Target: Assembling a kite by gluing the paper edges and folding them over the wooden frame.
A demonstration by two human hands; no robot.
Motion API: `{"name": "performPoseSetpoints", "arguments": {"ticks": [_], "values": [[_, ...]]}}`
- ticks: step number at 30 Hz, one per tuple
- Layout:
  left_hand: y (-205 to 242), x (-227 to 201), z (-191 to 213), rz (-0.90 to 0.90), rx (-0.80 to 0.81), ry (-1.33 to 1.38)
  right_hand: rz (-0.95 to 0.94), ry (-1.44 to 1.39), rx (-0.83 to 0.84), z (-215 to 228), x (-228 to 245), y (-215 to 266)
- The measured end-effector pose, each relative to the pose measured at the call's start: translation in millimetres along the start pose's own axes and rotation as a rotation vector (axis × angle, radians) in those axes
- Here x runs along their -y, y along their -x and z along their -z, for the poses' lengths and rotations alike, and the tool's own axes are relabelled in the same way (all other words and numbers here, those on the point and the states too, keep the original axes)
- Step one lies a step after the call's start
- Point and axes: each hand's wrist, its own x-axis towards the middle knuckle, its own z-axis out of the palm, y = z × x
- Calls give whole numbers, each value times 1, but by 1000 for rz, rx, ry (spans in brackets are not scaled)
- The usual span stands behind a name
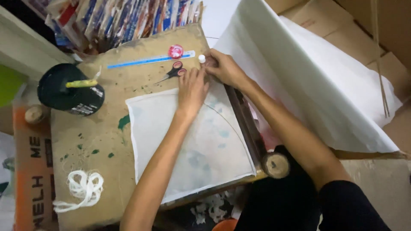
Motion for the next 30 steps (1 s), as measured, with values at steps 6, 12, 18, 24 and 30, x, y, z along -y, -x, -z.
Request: {"name": "performPoseSetpoints", "arguments": {"ticks": [6,12,18,24,30], "values": [[4,0,4,27,49,-5,75,32,13,2,3,4],[2,-2,5,81,114,81,95,34,3,4,9,9],[-5,-10,15,111,127,248,26,19,-86,20,-8,22],[-19,-13,2,125,236,235,-382,16,-23,14,-31,61],[-29,-5,-7,124,346,338,-449,-109,30,17,-18,77]]}}
